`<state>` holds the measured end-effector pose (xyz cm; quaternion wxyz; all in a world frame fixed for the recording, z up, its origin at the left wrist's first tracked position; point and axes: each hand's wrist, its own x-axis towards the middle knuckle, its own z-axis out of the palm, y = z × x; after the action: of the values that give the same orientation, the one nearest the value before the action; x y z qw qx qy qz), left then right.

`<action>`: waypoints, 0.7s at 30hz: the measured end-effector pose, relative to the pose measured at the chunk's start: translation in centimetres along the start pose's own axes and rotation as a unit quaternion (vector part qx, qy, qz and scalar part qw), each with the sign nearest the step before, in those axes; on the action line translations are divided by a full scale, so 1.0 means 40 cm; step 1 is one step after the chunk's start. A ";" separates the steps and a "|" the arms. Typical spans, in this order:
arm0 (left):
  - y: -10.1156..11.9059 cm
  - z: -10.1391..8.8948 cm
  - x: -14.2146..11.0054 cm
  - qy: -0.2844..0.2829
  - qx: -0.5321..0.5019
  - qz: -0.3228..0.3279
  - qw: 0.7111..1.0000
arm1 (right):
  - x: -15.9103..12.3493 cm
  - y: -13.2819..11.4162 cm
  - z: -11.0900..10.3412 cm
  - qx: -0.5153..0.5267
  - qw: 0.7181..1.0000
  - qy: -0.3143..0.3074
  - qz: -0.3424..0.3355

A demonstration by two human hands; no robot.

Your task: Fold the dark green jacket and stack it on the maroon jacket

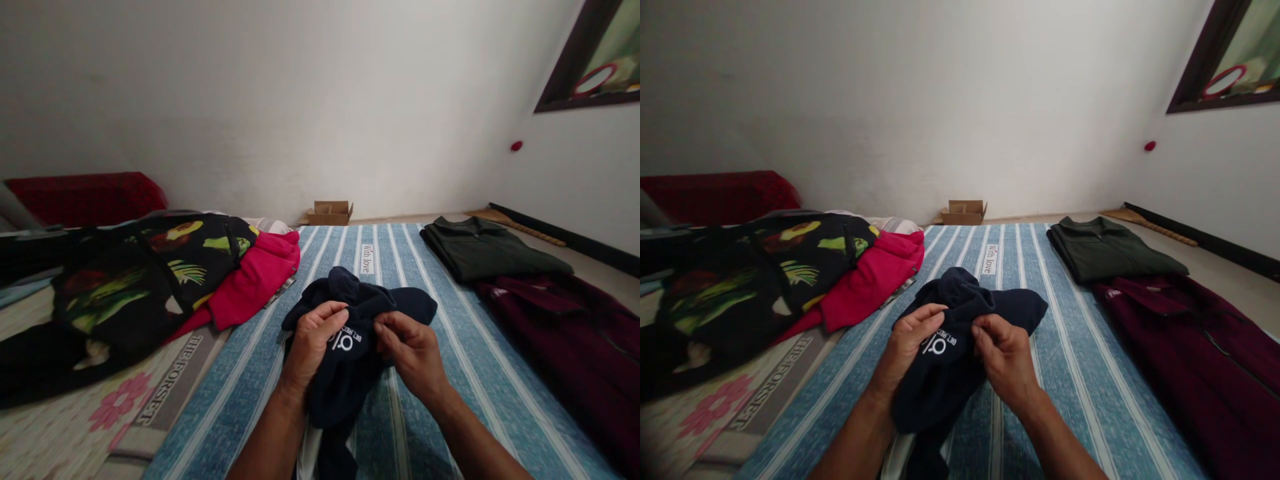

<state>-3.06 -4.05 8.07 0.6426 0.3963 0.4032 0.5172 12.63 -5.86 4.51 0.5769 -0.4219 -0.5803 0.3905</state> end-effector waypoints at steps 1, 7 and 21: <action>0.001 0.002 -0.003 -0.001 0.014 0.016 1.000 | 0.000 -0.001 -0.001 0.024 1.000 -0.005 0.019; 0.014 0.020 -0.030 -0.011 0.126 0.130 0.983 | 0.006 -0.007 -0.010 0.092 0.994 -0.015 0.057; 0.019 0.026 -0.039 -0.069 0.233 0.193 0.951 | 0.007 -0.010 -0.014 0.112 0.991 -0.017 0.066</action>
<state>-2.56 -5.59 9.31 0.4462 0.6399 0.3835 0.4944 13.16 -5.75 4.99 0.5833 -0.3851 -0.5136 0.4977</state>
